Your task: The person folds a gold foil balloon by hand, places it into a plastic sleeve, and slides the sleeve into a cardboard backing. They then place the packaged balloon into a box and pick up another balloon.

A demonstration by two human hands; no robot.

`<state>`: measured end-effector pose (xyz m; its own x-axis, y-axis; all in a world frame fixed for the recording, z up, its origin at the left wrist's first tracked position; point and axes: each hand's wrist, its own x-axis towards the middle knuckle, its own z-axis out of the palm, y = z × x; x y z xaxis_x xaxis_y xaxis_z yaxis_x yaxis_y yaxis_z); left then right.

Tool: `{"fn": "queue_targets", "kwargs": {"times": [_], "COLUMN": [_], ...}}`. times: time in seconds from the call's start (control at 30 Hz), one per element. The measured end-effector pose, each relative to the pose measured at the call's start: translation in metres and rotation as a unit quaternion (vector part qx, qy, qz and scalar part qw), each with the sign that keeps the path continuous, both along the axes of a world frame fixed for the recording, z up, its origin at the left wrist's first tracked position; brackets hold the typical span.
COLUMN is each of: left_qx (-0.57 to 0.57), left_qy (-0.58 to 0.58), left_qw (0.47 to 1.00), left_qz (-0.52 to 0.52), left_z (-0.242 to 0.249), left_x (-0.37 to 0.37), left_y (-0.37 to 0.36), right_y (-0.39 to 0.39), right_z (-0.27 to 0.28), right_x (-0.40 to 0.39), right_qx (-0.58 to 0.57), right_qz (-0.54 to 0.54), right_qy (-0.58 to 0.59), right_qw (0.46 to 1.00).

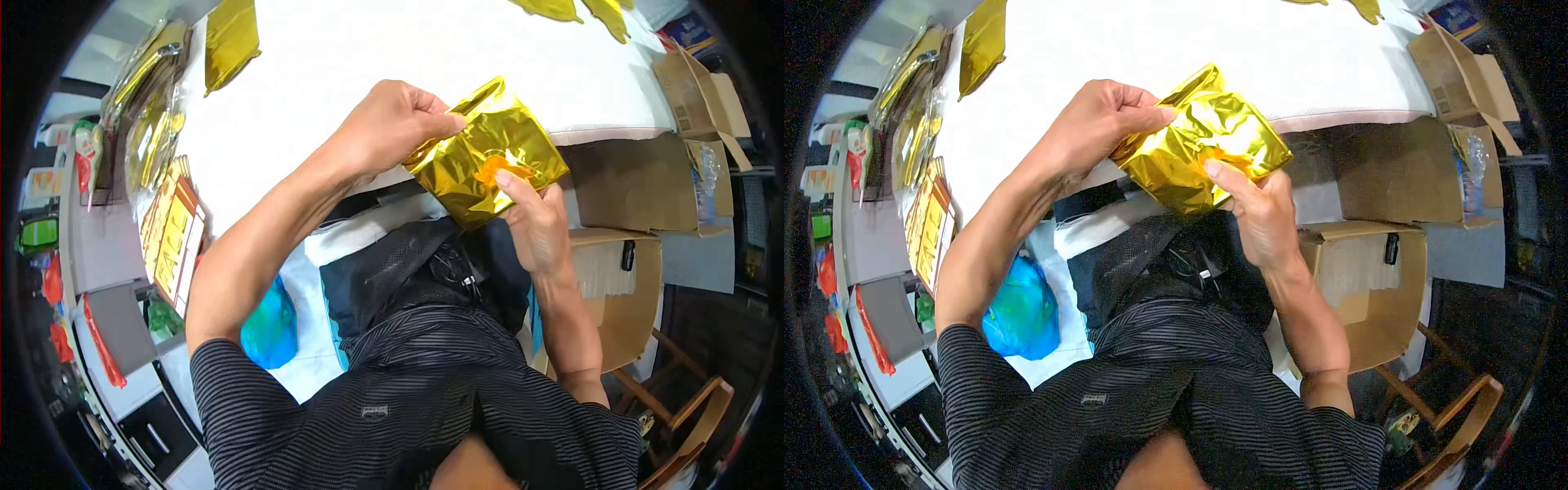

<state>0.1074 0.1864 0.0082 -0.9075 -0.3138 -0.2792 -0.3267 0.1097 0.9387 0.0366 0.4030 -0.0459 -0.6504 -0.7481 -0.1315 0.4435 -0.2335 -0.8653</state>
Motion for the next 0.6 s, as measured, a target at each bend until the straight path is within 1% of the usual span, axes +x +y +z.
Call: {"fn": "queue_targets", "kwargs": {"times": [0.17,0.23,0.27,0.37,0.47,0.53,0.57,0.6], "left_qx": [-0.003,-0.004,0.003,0.000,0.029,0.036,0.037,0.039], "left_qy": [0.003,-0.001,0.000,0.001,0.004,-0.014,-0.018,-0.025], "left_qw": [1.000,0.999,0.999,0.999,0.999,0.999,0.999,0.997], "left_qz": [-0.026,-0.039,-0.037,-0.033,-0.015,-0.037,-0.033,-0.063], "left_z": [0.001,0.001,0.001,0.001,0.000,0.001,0.003,0.005], "left_x": [-0.001,-0.002,-0.002,-0.002,-0.002,-0.002,-0.001,0.001], "left_y": [0.001,0.002,0.002,0.004,0.004,-0.001,-0.004,-0.009], "right_y": [-0.009,-0.012,-0.015,-0.016,-0.017,-0.019,-0.021,-0.023], "right_z": [0.005,-0.001,-0.003,-0.006,-0.010,-0.012,-0.011,-0.010], "right_x": [0.006,0.005,0.006,0.009,0.009,0.009,0.010,0.010], "right_qx": [-0.022,0.041,0.025,0.009,0.002,0.008,0.011,0.015], "right_qz": [-0.055,-0.074,-0.094,-0.099,-0.113,-0.117,-0.133,-0.148], "right_qy": [-0.031,0.003,-0.015,-0.011,0.000,0.004,0.024,0.043], "right_qw": [0.998,0.996,0.995,0.995,0.994,0.993,0.991,0.988]}}
